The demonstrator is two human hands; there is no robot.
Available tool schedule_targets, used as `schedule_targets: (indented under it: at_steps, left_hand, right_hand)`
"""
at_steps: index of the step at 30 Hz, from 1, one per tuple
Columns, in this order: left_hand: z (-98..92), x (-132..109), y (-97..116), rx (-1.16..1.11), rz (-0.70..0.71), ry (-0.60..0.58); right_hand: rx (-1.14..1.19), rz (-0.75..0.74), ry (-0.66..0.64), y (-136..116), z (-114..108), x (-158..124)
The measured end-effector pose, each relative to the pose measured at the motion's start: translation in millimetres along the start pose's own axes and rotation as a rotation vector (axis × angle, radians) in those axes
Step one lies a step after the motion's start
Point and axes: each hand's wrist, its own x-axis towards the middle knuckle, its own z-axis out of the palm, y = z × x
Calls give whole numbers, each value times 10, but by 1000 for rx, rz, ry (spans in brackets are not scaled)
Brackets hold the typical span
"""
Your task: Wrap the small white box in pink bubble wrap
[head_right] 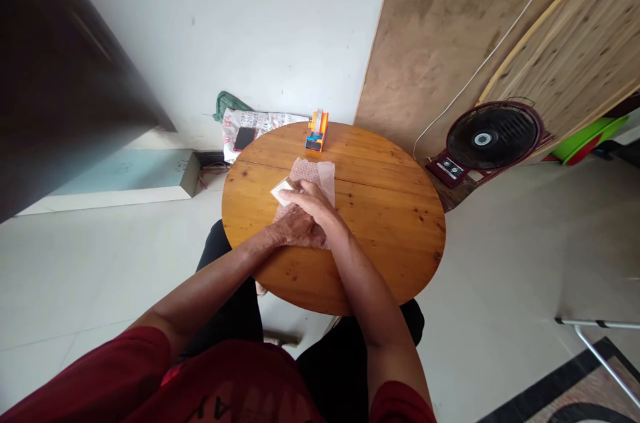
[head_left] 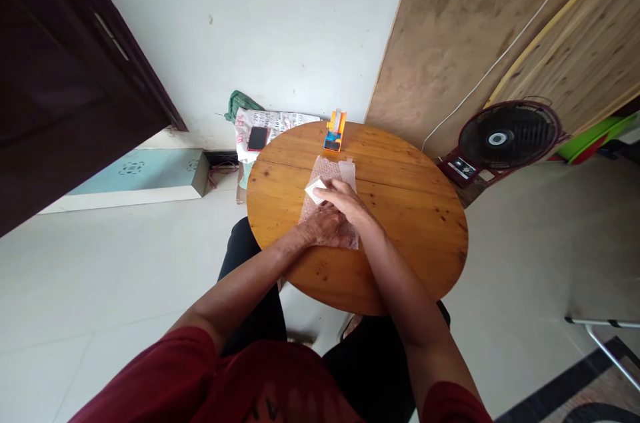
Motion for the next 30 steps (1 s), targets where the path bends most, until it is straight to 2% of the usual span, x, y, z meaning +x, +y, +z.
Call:
schedule_targets:
  at_steps: [3, 7, 9, 11, 14, 17, 24, 30]
  left_hand:
    - [-43, -12, -27, 146, 89, -73]
    - [-61, -7, -49, 146, 91, -64]
    - [-75, 6, -67, 89, 94, -37]
    - [-105, 23, -101, 23, 57, 44]
    - [-169, 39, -185, -24, -131, 210]
    - [-203, 43, -271, 15, -296, 280]
    - [-110, 57, -386, 81, -294, 318]
    - [-107, 65, -404, 86, -318, 312]
  right_hand:
    - [94, 98, 105, 185, -187, 2]
    - [151, 19, 232, 412, -448, -127]
    - [207, 1, 270, 508, -533, -176]
    - [215, 13, 303, 580, -593, -188]
    - [140, 39, 280, 630, -664, -171]
    - [6, -3, 237, 616, -716, -174]
    - [-274, -46, 166, 528, -707, -229]
    - [-338, -124, 72, 559, -685, -232]
